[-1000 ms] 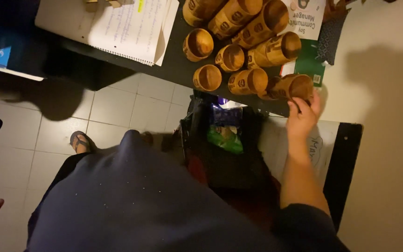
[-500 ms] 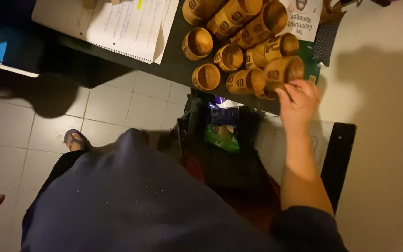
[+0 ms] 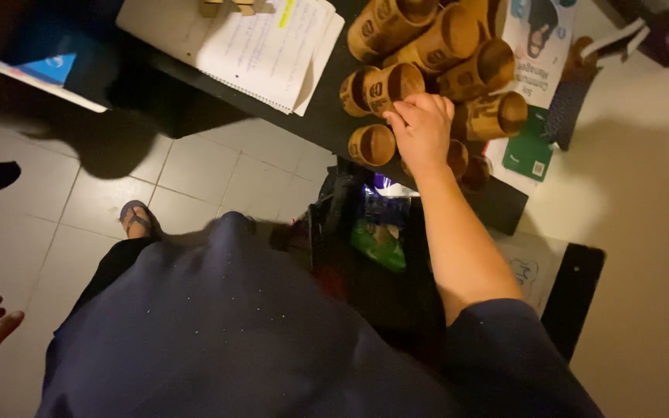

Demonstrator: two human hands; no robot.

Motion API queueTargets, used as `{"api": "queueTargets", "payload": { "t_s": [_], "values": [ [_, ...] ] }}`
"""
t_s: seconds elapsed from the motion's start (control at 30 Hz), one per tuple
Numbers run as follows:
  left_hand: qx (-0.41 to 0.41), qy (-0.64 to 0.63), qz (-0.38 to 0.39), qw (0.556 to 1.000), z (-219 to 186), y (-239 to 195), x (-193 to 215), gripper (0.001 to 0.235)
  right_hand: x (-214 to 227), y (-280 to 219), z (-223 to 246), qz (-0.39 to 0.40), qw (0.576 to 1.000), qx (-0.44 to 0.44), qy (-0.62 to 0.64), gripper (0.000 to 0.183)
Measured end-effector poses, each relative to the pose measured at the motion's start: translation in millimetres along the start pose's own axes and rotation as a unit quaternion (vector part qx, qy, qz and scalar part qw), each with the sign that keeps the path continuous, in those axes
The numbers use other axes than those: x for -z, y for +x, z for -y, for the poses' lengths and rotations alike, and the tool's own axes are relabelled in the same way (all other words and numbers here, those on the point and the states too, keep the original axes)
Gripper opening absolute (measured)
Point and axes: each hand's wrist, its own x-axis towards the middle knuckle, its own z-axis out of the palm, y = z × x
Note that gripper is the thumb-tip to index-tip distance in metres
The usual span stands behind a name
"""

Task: The person holds and manipulates small wooden cups, stacking them into a pile on a cluttered desk. They repeatedly pick up individual cups and add them to the growing stack, occasionally adjusting the arrangement.

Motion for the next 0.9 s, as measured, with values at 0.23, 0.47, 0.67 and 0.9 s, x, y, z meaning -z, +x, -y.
{"api": "queueTargets", "payload": {
  "t_s": [0.23, 0.47, 0.67, 0.9],
  "values": [
    [0.019, -0.012, -0.011, 1.000, 57.7, 0.4, -9.4, 0.057, -21.9, 17.4, 11.1, 0.045, 0.999, -0.009, 0.001, 0.017],
    [-0.026, -0.062, -0.027, 0.997, 100.2, 19.8, -20.5, 0.058, -37.1, 20.0, 11.3, 0.047, 0.998, -0.005, -0.037, 0.014],
    [-0.028, -0.068, -0.019, 0.997, 85.4, 23.2, -18.4, 0.059, -33.4, 22.8, 16.6, 0.064, 0.997, -0.014, -0.049, 0.014],
    [-0.012, -0.068, -0.011, 0.998, 72.6, 21.9, -20.0, 0.058, -32.3, 28.3, 23.2, 0.097, 0.992, -0.030, -0.069, 0.018]
  ]
}}
